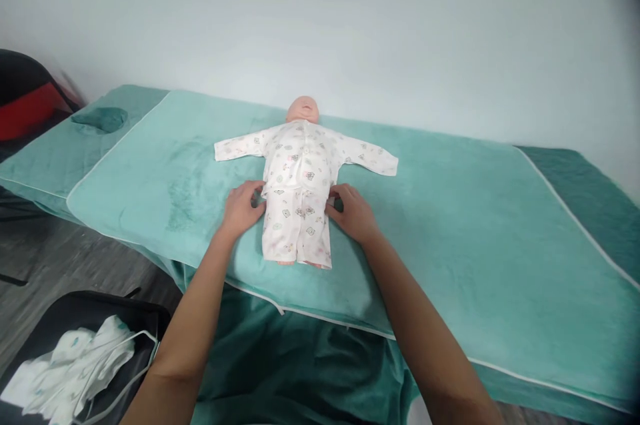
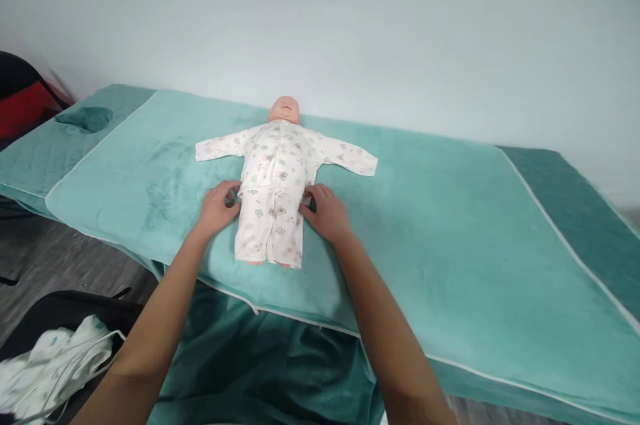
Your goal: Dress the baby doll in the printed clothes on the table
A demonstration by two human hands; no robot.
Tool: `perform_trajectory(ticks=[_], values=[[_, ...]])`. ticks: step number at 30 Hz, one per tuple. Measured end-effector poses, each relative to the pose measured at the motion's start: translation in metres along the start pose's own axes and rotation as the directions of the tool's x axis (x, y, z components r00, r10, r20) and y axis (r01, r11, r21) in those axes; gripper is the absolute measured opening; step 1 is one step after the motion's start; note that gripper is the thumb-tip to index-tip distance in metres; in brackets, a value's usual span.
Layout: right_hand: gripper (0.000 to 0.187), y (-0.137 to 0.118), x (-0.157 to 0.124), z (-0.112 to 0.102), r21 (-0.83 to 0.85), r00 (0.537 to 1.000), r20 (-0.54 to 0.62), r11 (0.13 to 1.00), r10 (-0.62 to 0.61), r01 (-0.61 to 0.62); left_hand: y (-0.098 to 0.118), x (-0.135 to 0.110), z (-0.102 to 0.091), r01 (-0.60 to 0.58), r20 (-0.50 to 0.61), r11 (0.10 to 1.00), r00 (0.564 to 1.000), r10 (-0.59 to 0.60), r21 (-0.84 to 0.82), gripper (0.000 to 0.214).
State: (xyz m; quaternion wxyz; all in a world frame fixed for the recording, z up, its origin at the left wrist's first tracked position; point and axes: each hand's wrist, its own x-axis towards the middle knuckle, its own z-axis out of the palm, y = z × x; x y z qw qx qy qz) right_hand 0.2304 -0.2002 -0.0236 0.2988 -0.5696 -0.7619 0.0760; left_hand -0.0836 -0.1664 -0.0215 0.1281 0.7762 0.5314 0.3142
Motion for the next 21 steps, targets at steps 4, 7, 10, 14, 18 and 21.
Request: perform_trajectory(ticks=[4, 7, 10, 14, 18, 21], values=[[0.007, 0.001, 0.002, 0.0, -0.066, 0.999, -0.011, 0.997, -0.041, 0.04, 0.004, 0.001, 0.002, -0.025, -0.015, 0.994, 1.0, 0.026, 0.104, 0.011], [0.006, 0.002, 0.001, 0.0, -0.036, 0.999, -0.042, 0.999, -0.032, 0.03, 0.003, 0.001, 0.002, -0.07, -0.039, 0.989, 0.996, 0.076, 0.132, 0.01], [0.003, 0.004, -0.001, 0.0, 0.003, 0.998, -0.052, 1.0, 0.028, -0.028, 0.001, -0.001, 0.003, -0.055, -0.065, 0.992, 0.996, 0.062, 0.114, 0.007], [0.005, 0.005, -0.005, -0.001, 0.034, 0.989, -0.05, 0.99, 0.136, -0.134, -0.003, -0.001, 0.004, -0.033, -0.061, 0.993, 0.997, 0.04, 0.111, 0.003], [0.019, -0.01, -0.021, -0.004, 0.204, 0.979, -0.143, 0.973, 0.143, -0.112, -0.005, -0.001, 0.006, -0.015, -0.064, 0.993, 0.998, 0.023, 0.121, 0.002], [0.032, -0.037, -0.048, -0.005, 0.306, 0.967, -0.25, 0.951, 0.041, 0.038, -0.006, -0.001, 0.007, -0.031, -0.065, 0.993, 0.997, 0.039, 0.113, 0.005]])
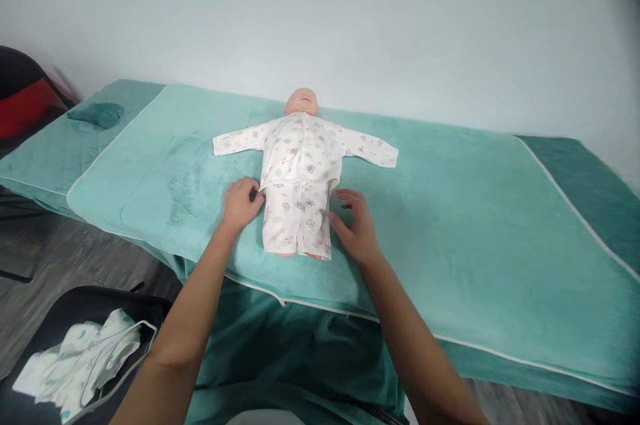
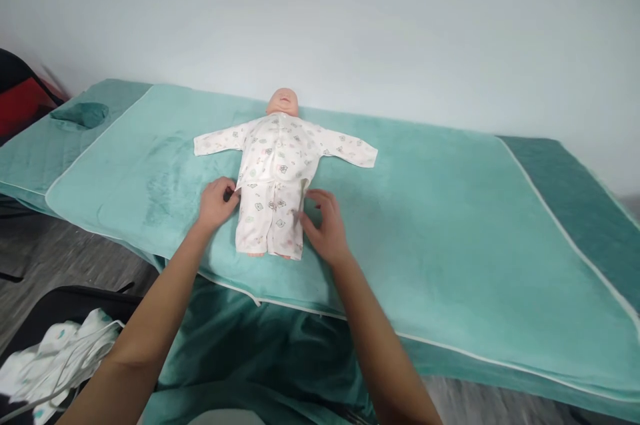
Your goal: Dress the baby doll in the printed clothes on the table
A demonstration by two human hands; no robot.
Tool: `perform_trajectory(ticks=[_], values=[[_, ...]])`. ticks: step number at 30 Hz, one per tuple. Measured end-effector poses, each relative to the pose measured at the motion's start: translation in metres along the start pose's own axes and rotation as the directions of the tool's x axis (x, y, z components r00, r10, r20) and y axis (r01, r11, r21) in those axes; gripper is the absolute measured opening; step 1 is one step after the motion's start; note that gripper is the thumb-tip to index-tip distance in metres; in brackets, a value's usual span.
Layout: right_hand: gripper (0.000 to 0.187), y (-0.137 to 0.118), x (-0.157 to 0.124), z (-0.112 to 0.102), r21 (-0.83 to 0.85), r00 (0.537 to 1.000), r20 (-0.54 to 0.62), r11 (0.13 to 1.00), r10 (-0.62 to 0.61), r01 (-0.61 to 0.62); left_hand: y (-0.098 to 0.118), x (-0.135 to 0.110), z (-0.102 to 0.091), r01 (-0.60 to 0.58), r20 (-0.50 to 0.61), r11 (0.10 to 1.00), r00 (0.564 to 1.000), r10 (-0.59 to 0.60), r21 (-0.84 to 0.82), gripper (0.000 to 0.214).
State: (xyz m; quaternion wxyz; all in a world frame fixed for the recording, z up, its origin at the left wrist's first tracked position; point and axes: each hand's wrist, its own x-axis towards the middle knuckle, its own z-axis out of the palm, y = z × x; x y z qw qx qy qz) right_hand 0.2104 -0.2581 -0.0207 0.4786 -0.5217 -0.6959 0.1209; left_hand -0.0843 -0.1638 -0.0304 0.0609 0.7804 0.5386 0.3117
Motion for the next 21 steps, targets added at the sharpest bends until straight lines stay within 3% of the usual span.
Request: perform_trajectory(ticks=[3, 7, 14, 21], values=[[0.043, -0.032, -0.033, 0.008, 0.013, 0.997, -0.031, 0.997, -0.071, 0.072, 0.0, 0.0, 0.0, -0.005, -0.004, 1.0, 1.0, 0.005, -0.019, 0.009], [0.055, -0.061, -0.062, 0.029, -0.006, 0.995, 0.042, 0.995, -0.095, 0.095, -0.001, 0.001, 0.001, 0.027, -0.023, 0.999, 0.999, -0.028, -0.043, 0.009], [0.026, -0.076, -0.058, 0.052, -0.125, 0.999, 0.036, 0.992, -0.029, 0.033, -0.003, 0.003, 0.004, 0.058, -0.038, 0.997, 0.997, -0.06, -0.059, 0.011], [0.02, -0.087, -0.05, 0.05, -0.112, 0.999, -0.003, 0.993, -0.036, 0.036, -0.002, 0.002, 0.004, 0.102, -0.048, 0.992, 0.993, -0.105, -0.071, 0.01]])
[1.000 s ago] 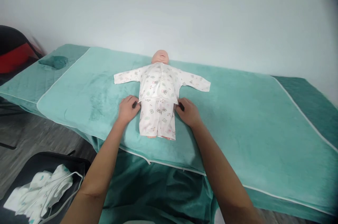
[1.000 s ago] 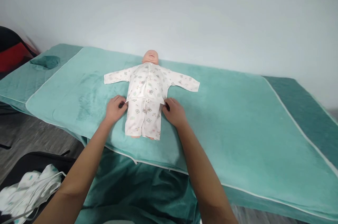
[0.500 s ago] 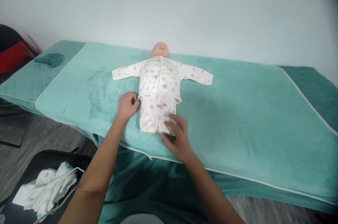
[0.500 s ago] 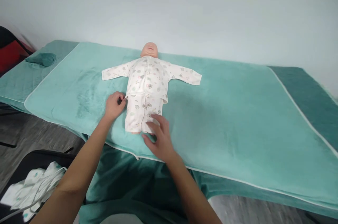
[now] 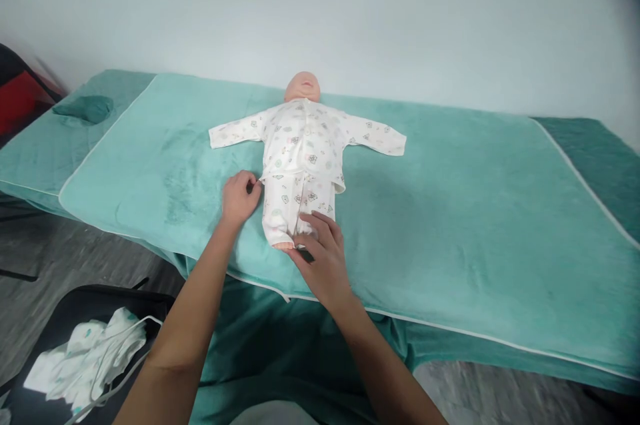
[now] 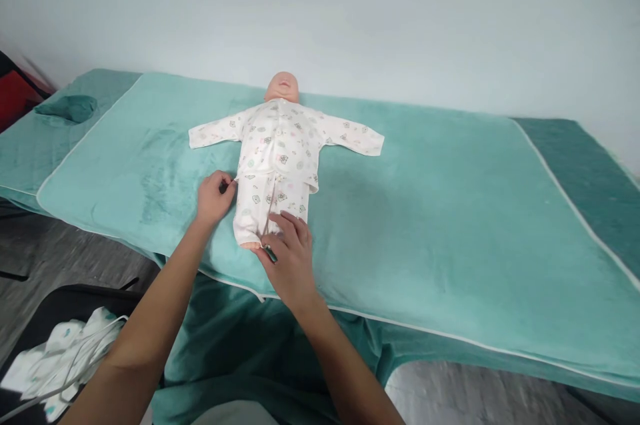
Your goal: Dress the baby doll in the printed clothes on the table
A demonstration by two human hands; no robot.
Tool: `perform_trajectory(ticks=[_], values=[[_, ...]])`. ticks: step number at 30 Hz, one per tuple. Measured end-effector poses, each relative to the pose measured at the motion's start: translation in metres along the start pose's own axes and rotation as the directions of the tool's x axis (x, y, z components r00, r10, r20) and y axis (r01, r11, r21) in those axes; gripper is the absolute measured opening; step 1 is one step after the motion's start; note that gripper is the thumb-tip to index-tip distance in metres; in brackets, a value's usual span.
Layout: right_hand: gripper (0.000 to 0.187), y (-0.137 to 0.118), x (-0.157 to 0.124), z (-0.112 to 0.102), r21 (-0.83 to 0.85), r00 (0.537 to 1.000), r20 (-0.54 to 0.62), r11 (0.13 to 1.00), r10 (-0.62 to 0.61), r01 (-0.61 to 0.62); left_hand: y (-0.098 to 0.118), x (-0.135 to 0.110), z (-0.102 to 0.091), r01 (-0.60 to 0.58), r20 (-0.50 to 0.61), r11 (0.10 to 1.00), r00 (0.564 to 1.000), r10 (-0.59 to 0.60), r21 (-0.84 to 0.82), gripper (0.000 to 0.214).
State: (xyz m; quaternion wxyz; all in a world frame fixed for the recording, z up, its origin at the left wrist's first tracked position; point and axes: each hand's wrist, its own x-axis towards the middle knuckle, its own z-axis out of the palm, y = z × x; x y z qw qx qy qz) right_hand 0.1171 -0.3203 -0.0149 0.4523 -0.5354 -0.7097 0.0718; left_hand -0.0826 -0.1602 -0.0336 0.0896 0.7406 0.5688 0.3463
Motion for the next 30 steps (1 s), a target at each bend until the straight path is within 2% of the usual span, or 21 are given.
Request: perform_trajectory(ticks=[6, 13, 20, 23, 26, 30], values=[[0.023, -0.014, 0.004, -0.004, 0.102, 0.999, -0.043, 0.995, 0.015, -0.01, 0.001, 0.001, -0.001, 0.01, 0.0, 1.0, 1.0, -0.01, -0.017, 0.012], [0.022, -0.03, -0.002, 0.009, -0.027, 0.99, -0.137, 0.999, -0.029, 0.025, 0.001, 0.001, -0.002, 0.015, -0.001, 1.0, 1.0, -0.015, -0.01, 0.011], [0.025, -0.024, -0.016, 0.006, -0.065, 0.994, -0.107, 0.998, -0.016, 0.009, 0.0, 0.001, -0.001, 0.017, -0.003, 0.999, 1.0, -0.017, -0.034, 0.009], [0.029, -0.021, -0.019, 0.003, -0.108, 0.998, -0.06, 0.994, -0.023, 0.017, -0.001, 0.001, 0.0, 0.01, -0.011, 0.998, 1.0, -0.011, -0.059, 0.01], [0.025, -0.018, -0.018, 0.004, -0.153, 1.0, -0.014, 0.988, -0.025, 0.022, -0.002, 0.002, 0.001, 0.01, -0.01, 0.998, 1.0, -0.01, -0.057, 0.01], [0.02, -0.015, -0.016, 0.006, -0.138, 0.999, -0.029, 0.99, -0.03, 0.026, -0.002, 0.001, 0.001, 0.014, -0.008, 0.999, 1.0, -0.014, -0.05, 0.009]])
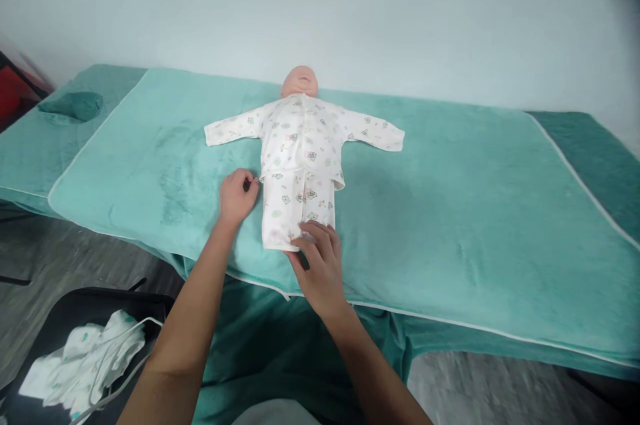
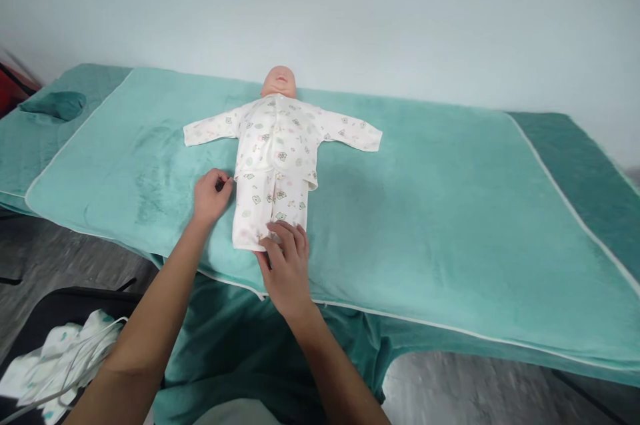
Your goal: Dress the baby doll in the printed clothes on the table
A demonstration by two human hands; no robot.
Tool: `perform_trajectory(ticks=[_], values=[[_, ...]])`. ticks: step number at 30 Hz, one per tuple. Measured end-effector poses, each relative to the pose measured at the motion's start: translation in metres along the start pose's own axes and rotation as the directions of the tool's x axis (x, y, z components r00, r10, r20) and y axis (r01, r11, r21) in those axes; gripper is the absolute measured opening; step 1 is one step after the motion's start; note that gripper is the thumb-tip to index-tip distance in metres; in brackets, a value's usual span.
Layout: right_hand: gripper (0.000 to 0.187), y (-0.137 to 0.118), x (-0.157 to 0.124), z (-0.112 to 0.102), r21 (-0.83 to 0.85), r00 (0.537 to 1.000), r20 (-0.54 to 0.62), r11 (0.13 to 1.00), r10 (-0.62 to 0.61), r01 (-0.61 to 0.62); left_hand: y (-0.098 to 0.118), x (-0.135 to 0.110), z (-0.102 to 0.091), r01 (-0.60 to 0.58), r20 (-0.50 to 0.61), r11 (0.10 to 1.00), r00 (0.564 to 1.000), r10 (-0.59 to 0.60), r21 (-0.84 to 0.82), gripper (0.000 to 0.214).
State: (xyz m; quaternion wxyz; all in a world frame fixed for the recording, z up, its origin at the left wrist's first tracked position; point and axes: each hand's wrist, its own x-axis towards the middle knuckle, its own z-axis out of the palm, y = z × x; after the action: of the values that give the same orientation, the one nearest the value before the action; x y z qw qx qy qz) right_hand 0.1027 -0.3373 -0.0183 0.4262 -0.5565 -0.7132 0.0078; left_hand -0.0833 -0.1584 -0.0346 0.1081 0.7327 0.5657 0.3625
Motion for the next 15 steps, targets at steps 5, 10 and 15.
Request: perform_trajectory(ticks=[5, 10, 15], values=[[0.024, 0.002, -0.005, -0.005, 0.065, 0.999, -0.044, 0.998, -0.02, 0.023, 0.0, 0.0, -0.001, -0.003, -0.006, 1.0, 1.0, 0.003, -0.011, 0.009], [0.037, 0.024, -0.018, -0.013, 0.026, 0.987, -0.094, 0.992, 0.128, -0.126, 0.0, 0.0, -0.001, -0.003, 0.0, 1.0, 1.0, 0.003, -0.004, 0.009], [0.02, 0.038, -0.019, -0.019, 0.045, 0.981, -0.009, 0.98, 0.194, -0.194, -0.001, 0.001, 0.0, -0.002, -0.002, 1.0, 1.0, 0.002, -0.003, 0.01]])
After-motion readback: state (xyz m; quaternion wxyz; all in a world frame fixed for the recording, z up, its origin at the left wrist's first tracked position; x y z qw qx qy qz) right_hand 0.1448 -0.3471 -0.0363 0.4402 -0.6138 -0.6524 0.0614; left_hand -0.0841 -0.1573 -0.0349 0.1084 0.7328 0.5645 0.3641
